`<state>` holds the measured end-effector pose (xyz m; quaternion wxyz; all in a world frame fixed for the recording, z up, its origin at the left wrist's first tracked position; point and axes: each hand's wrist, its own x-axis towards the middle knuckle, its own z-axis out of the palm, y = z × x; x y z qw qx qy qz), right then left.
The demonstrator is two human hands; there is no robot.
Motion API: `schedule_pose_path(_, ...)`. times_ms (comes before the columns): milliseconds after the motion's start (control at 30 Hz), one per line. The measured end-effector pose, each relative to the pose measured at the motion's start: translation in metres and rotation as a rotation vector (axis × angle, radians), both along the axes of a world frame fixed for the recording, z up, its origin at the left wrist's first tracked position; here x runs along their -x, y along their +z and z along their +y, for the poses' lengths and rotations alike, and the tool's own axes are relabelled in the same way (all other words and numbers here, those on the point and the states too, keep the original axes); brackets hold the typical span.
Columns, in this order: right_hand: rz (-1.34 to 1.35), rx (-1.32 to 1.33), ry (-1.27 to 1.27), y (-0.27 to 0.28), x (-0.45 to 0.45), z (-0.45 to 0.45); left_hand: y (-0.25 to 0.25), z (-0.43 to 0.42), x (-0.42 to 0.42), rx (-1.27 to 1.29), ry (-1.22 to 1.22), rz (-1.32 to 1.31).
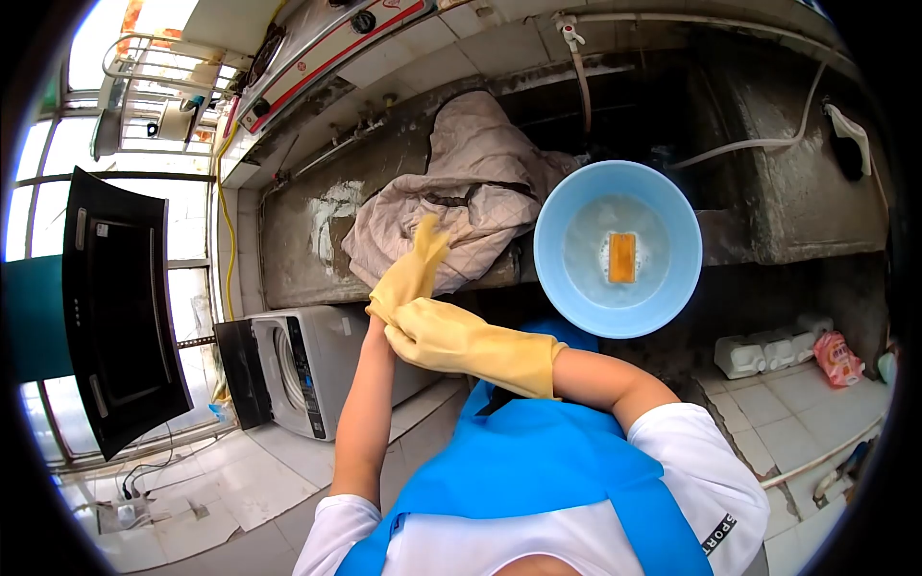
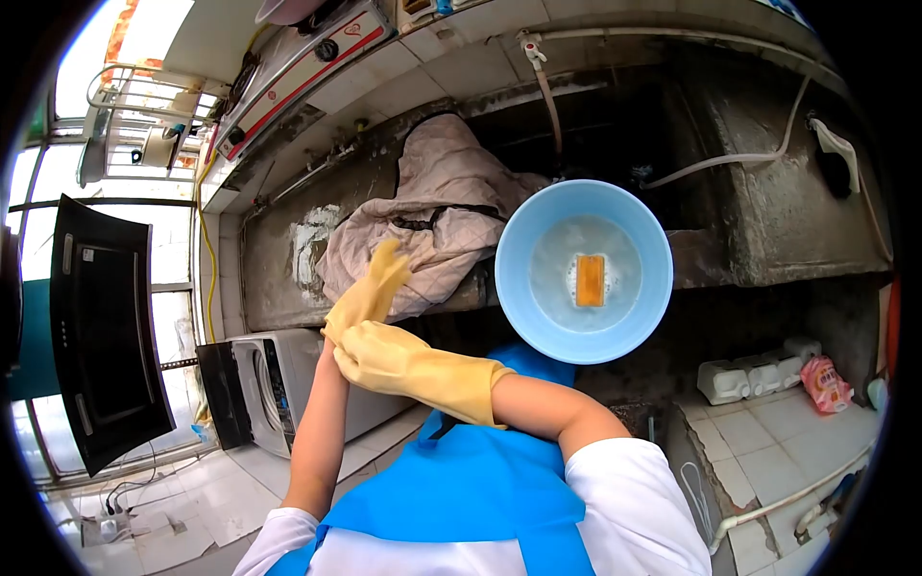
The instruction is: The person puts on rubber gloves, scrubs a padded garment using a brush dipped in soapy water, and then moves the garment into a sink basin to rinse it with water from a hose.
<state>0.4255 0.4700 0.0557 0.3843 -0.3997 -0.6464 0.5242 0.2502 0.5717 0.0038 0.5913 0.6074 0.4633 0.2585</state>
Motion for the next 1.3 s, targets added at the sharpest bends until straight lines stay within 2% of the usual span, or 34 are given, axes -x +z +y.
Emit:
schedule_pose_path(133, 0.03, -0.042, -0.025, -0.001, 0.001, 0.002, -0.008, 0.012, -0.018, -0.204, -0.093, 0.104)
schedule_pose_path(233, 0.044, 0.026, -0.029, 0.0, -0.006, -0.003, -0.012, 0.015, -0.026, -0.318, -0.143, 0.154)
schedule_pose_path(300, -0.057, -0.041, -0.175, -0.005, -0.008, -0.006, -0.013, 0.018, -0.029, -0.374, -0.175, 0.175)
schedule_pose_path(367, -0.167, -0.045, -0.171, -0.011, -0.018, -0.004, -0.015, 0.02, -0.033, -0.46, -0.203, 0.207)
schedule_pose_path(433, -0.284, -0.047, -0.151, -0.012, -0.028, -0.005, -0.022, 0.023, -0.041, -0.675, -0.247, 0.296)
schedule_pose_path(500, -0.276, -0.037, -0.177, -0.016, -0.03, -0.003, -0.029, 0.029, -0.049, -0.977, -0.281, 0.442)
schedule_pose_path(567, -0.239, -0.006, -0.194, -0.021, -0.032, 0.001, -0.035, 0.035, -0.056, -1.084, -0.272, 0.493)
schedule_pose_path(600, -0.239, -0.007, -0.197, -0.024, -0.031, 0.002, -0.034, 0.034, -0.056, -1.086, -0.274, 0.491)
schedule_pose_path(667, -0.206, -0.004, -0.231, -0.029, -0.027, 0.003, -0.032, 0.026, -0.055, -0.332, -0.213, 0.032)
schedule_pose_path(700, -0.206, -0.004, -0.232, -0.03, -0.028, 0.003, -0.034, 0.025, -0.051, -0.136, -0.123, -0.087)
schedule_pose_path(800, -0.181, -0.158, -0.106, -0.032, -0.03, 0.002, -0.034, 0.023, -0.037, 0.065, 0.066, -0.243)
schedule_pose_path(1000, -0.087, -0.389, 0.036, -0.044, -0.015, 0.007, -0.035, 0.024, -0.021, 0.188, 0.244, -0.399)
schedule_pose_path(1133, 0.13, -0.462, 0.003, -0.051, -0.005, 0.0, -0.031, 0.028, -0.024, 0.266, 0.295, -0.484)
schedule_pose_path(1233, 0.191, -0.47, 0.034, -0.052, 0.002, -0.007, -0.044, 0.048, -0.025, 0.238, 0.334, -0.472)
schedule_pose_path(1267, 0.226, -0.49, 0.041, -0.055, 0.004, -0.008, -0.053, 0.062, -0.019, 0.15, 0.471, -0.296)
schedule_pose_path(1300, 0.295, -0.569, -0.036, -0.055, 0.007, -0.008, -0.074, 0.074, 0.006, -0.174, 0.2, 0.02)
